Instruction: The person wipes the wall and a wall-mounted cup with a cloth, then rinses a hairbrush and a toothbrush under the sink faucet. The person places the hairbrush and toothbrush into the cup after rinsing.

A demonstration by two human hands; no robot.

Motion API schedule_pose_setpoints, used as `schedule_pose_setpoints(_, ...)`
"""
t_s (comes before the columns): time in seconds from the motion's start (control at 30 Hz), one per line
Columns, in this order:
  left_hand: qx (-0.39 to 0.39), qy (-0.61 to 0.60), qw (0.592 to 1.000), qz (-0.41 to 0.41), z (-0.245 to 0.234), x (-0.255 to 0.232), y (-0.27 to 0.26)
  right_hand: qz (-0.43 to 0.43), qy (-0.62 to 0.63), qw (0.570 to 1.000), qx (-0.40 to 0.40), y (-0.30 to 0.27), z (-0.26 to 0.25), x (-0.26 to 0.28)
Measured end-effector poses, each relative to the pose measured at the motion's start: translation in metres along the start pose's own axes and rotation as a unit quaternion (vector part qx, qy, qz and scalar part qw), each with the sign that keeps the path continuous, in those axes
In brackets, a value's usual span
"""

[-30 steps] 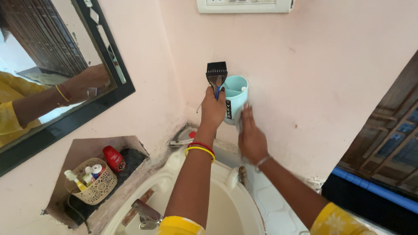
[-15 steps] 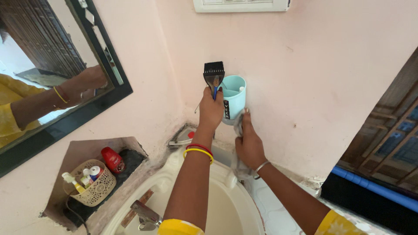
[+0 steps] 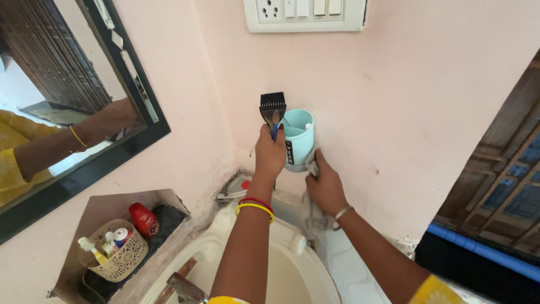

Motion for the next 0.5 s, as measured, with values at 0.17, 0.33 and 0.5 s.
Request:
schedule_pose_setpoints(0.17,0.023,-0.026,0.998,-0.049,-0.003,-0.008,-0.003,-0.002,0.008,1.000,0.003,0.008,-0.007,0.029)
schedule_pose_setpoints(0.33,0.033,-0.018,0.997,-0.061,-0.004,-0.012,-0.003,0.033,0.035,0.999,-0.017,0.048,-0.013,0.038)
schedule_pose_setpoints(0.5,0.004,0.008,1.000,-0.004,-0.003,-0.008,-0.002,0.020,-0.007,1.000,0.006,0.018,-0.002,0.019)
Point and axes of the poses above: each hand's wrist, its own y-axis towards the middle knuckle, its own z-axis out of the palm, x = y × z, the point moved 4 cm from there along y, towards the middle knuckle, and after that the axes turned 1 degree about z, right-handed, at the moved point
